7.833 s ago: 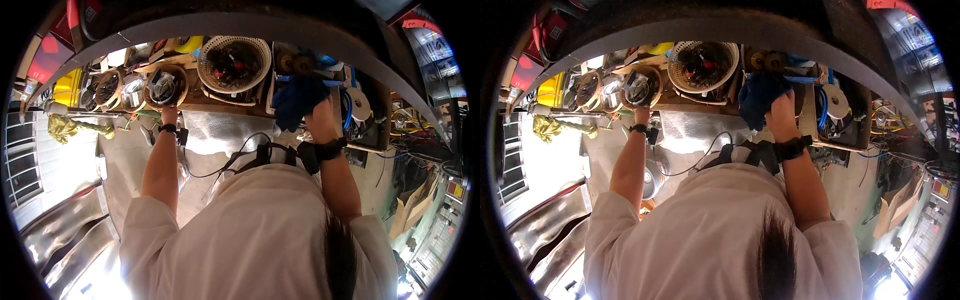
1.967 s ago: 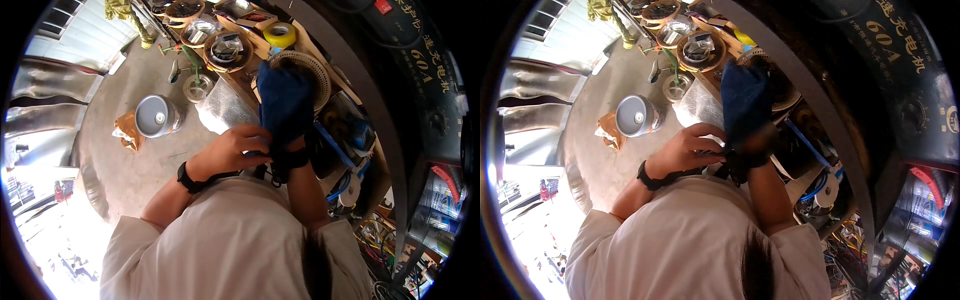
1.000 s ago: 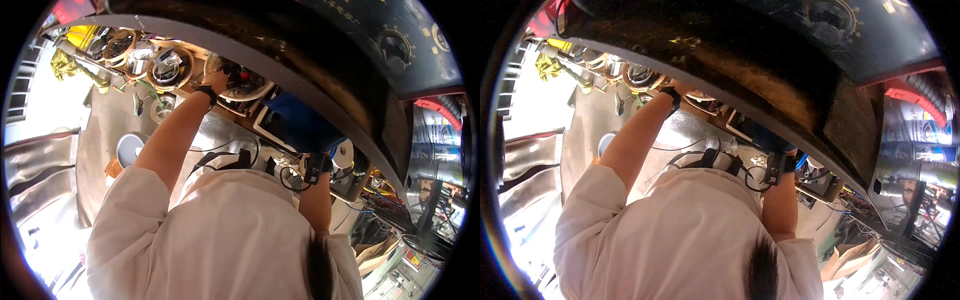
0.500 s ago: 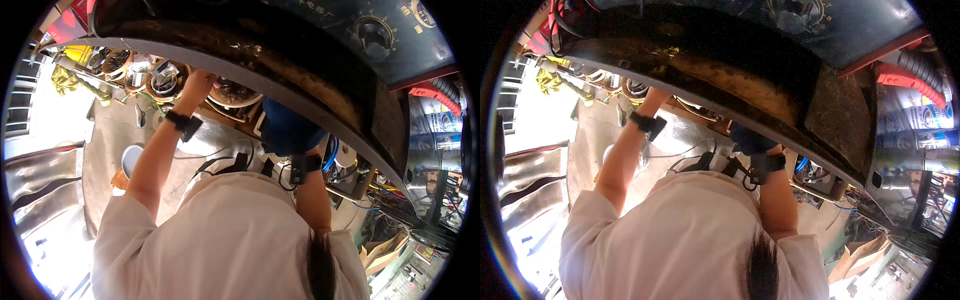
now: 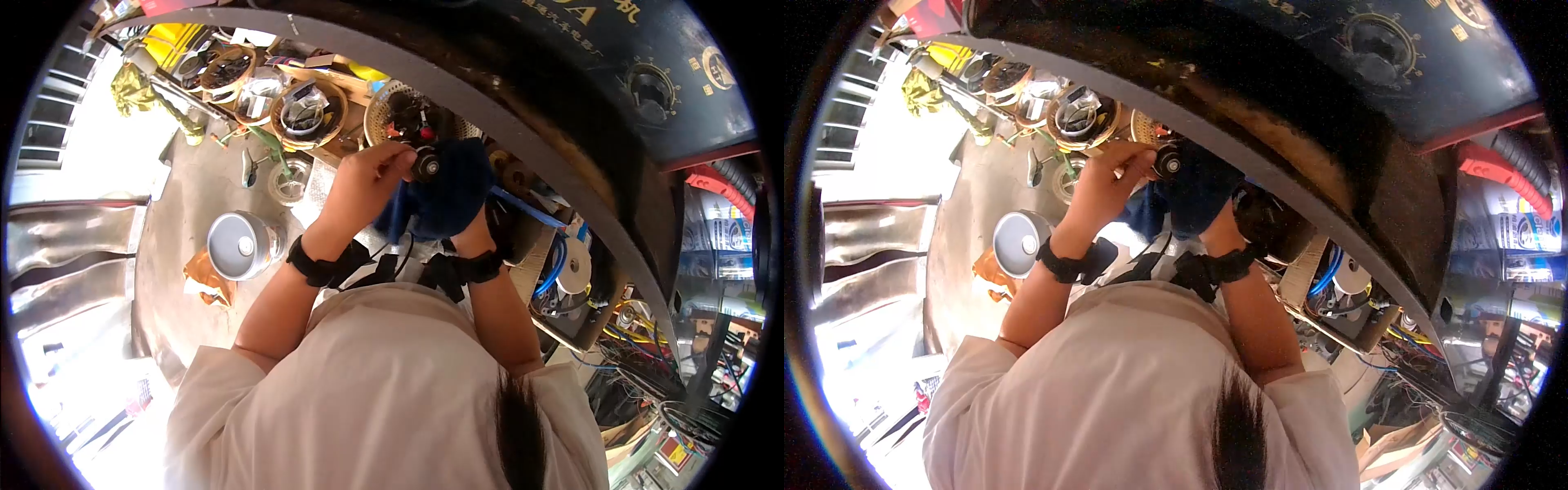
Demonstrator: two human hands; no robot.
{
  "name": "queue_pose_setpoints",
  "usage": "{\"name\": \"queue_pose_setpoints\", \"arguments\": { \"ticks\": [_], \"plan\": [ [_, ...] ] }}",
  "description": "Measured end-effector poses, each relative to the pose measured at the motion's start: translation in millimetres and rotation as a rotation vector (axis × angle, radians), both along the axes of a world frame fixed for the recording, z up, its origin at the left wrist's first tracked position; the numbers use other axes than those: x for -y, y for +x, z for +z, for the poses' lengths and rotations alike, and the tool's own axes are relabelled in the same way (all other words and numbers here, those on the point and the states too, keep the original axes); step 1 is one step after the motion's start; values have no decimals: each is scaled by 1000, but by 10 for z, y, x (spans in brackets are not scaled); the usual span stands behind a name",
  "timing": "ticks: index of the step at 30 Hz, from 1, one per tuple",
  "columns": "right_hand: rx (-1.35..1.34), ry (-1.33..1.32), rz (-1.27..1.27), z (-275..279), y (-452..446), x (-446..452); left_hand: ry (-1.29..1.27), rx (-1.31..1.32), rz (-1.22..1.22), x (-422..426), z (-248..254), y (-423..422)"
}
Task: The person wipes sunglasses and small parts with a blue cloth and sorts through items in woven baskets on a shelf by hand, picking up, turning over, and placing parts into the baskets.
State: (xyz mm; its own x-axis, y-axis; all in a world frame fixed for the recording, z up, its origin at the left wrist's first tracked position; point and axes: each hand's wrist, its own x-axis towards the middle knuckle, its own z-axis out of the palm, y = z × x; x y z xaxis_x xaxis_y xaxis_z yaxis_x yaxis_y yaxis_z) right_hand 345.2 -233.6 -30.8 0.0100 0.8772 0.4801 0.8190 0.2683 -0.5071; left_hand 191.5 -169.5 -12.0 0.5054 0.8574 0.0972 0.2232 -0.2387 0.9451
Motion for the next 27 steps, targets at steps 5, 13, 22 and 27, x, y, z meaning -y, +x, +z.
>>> {"name": "queue_pose_setpoints", "arguments": {
  "ticks": [5,13,22,27],
  "plan": [
    [-69,-14,38,88,-235,-67,-384,115,-2,-60,-47,-237],
    [51,80,69,-37,-260,-81,-348,324,74,9,-93,-347],
    [-178,-30,22,-31,-340,9,-377,328,69,51,-122,-360],
    [-696,-75,51,-325,-444,-62,-369,322,50,130,-153,-352]
  ]
}}
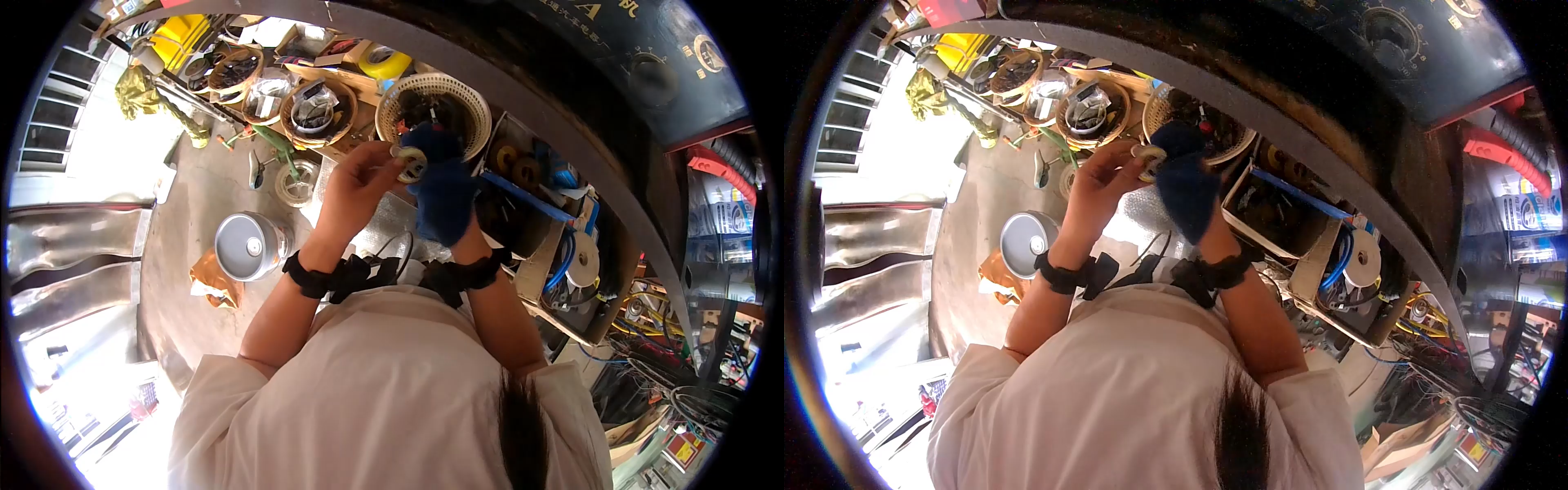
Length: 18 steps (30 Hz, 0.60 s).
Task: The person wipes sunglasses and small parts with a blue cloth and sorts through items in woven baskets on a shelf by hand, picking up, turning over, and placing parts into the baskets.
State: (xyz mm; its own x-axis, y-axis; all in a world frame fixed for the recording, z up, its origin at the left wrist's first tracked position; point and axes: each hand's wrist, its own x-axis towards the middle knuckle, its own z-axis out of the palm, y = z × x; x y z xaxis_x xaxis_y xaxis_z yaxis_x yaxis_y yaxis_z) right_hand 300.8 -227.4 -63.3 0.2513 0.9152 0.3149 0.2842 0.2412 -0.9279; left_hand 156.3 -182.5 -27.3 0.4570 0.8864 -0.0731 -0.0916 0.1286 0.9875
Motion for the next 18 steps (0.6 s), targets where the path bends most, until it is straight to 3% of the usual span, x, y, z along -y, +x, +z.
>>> {"name": "queue_pose_setpoints", "arguments": {
  "ticks": [1,2,3,5,7,9,11,13,15,17,18],
  "plan": [
    [-520,-80,67,-93,-78,2,51,-41,-13,11,0,15],
    [-714,-102,87,-133,-129,16,221,-171,13,50,42,51],
    [-911,-120,93,-124,-188,25,197,-177,-18,50,58,45],
    [-652,-52,11,-37,-259,56,144,-191,-73,49,72,18],
    [300,-32,-176,-175,-154,27,65,-168,-117,69,90,-18],
    [786,0,-224,-172,-38,40,9,-81,-152,65,134,-47],
    [801,42,-144,-37,34,55,-26,69,-172,47,186,-96],
    [179,4,-71,38,-80,107,39,103,-88,18,127,-144],
    [-143,-30,-28,64,-106,118,162,95,9,8,88,-174],
    [-83,-53,-20,65,-49,119,341,45,113,8,64,-192],
    [-12,-61,-16,64,-22,120,468,-138,-3,-66,-90,-282]
  ]
}}
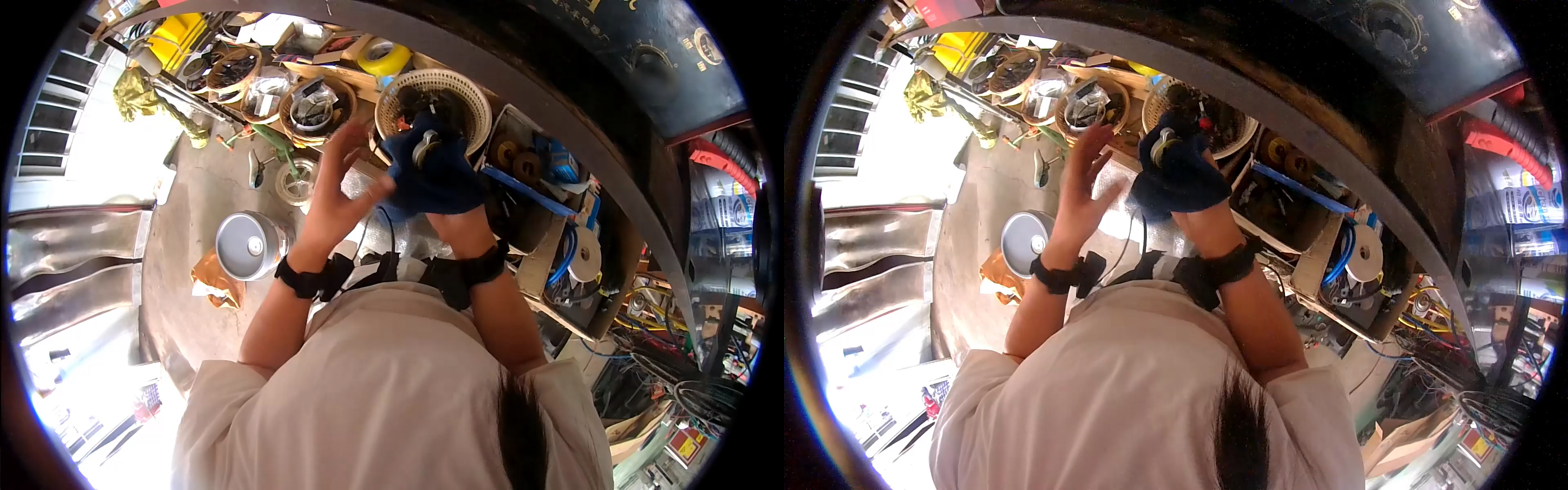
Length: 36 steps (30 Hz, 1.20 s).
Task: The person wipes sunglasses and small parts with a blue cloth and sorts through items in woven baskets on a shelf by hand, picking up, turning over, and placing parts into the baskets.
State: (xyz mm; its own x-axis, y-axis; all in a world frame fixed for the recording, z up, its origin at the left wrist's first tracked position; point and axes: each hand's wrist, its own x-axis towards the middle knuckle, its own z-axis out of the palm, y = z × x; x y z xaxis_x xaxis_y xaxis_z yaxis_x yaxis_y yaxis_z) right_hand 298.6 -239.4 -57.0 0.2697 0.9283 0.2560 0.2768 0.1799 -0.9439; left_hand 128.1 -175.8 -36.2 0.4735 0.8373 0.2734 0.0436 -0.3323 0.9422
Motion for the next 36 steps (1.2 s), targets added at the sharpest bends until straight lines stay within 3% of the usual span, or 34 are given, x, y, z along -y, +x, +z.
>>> {"name": "queue_pose_setpoints", "arguments": {
  "ticks": [3,4,6,7,8,9,11,14,16,17,18,21,25,27,29,31,32,36],
  "plan": [
    [468,-7,43,-1,97,-50,-71,-313,-376,53,-187,-13],
    [625,-5,59,3,119,-77,-82,-295,-350,144,-245,38],
    [688,59,5,-56,117,-88,-208,-373,-358,104,-308,60],
    [594,119,-64,-167,100,-80,-272,-412,-363,92,-324,76],
    [296,100,-41,-202,110,-78,-167,-309,-267,123,-328,79],
    [-9,107,-39,-222,115,-77,-222,-327,-209,119,-346,67],
    [-1031,-55,147,-195,150,-91,-330,-369,-91,83,-378,22],
    [-851,-89,133,-158,106,-76,-409,-88,27,67,-391,78],
    [-364,-74,84,-169,71,-13,-412,11,24,84,-412,120],
    [-120,-66,60,-182,59,-5,-395,-24,1,82,-408,135],
    [-243,-117,97,-274,45,-6,-376,-59,-20,75,-396,142],
    [-194,-195,8,-439,57,-27,-243,-199,-81,116,-300,212],
    [255,-55,37,-500,186,-64,-207,-326,-92,165,-117,357],
    [313,-107,-28,-341,142,-3,-153,-325,33,151,-119,392],
    [42,-278,58,-239,65,-84,-100,-321,167,68,-200,405],
    [-407,-155,102,-190,-30,76,-95,-294,149,-19,-270,324],
    [-273,-59,131,-213,-26,45,-102,-279,124,-8,-293,307],
    [-251,-131,74,-159,36,35,-76,-279,-17,92,-229,309]
  ]
}}
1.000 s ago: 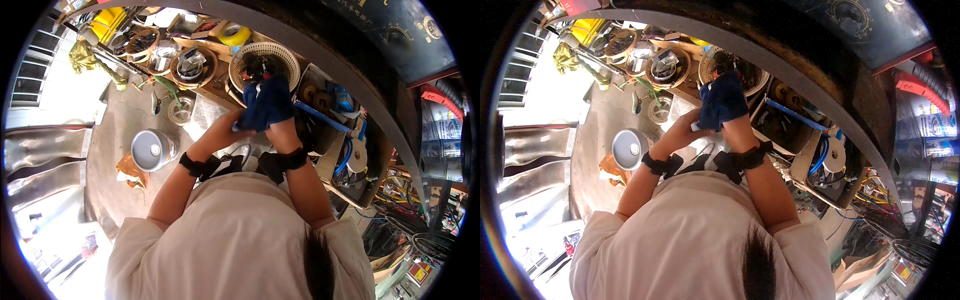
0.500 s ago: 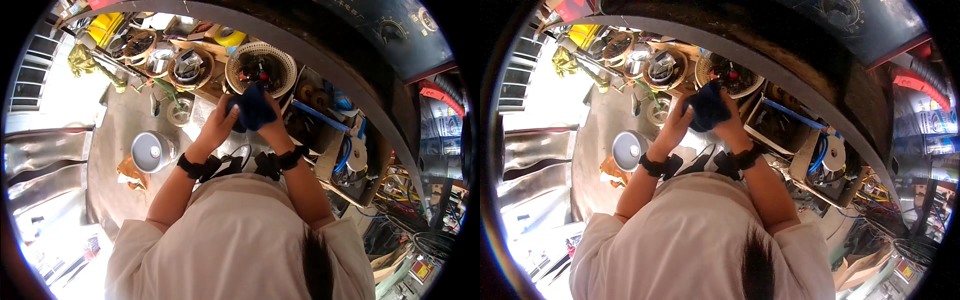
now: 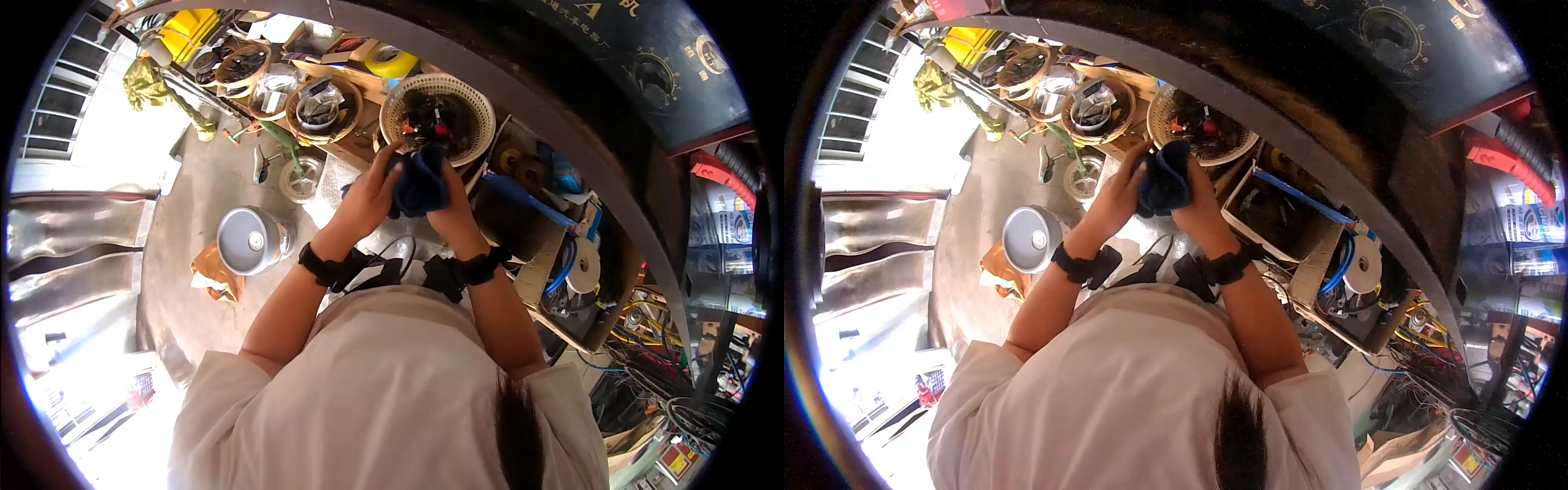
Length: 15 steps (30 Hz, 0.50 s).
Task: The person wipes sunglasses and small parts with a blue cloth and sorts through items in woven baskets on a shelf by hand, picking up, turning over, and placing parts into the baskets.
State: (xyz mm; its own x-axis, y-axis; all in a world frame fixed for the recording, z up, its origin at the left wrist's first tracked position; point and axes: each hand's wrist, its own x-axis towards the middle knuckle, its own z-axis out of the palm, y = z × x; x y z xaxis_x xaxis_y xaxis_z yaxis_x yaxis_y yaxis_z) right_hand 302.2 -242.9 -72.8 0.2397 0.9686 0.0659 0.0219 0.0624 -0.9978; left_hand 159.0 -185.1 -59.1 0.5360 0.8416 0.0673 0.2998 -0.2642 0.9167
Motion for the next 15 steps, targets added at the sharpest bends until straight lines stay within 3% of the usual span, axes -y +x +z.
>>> {"name": "queue_pose_setpoints", "arguments": {
  "ticks": [5,8,11,15],
  "plan": [
    [-73,-278,-43,-157,145,-26,-123,-207,-98,97,165,6],
    [-450,-258,-115,-326,123,13,41,-138,-29,62,-14,2],
    [-382,-33,-116,-254,-1,62,24,-127,-15,-10,-52,-69],
    [-345,-91,-16,-117,55,69,99,-116,-167,16,-139,-166]
  ]
}}
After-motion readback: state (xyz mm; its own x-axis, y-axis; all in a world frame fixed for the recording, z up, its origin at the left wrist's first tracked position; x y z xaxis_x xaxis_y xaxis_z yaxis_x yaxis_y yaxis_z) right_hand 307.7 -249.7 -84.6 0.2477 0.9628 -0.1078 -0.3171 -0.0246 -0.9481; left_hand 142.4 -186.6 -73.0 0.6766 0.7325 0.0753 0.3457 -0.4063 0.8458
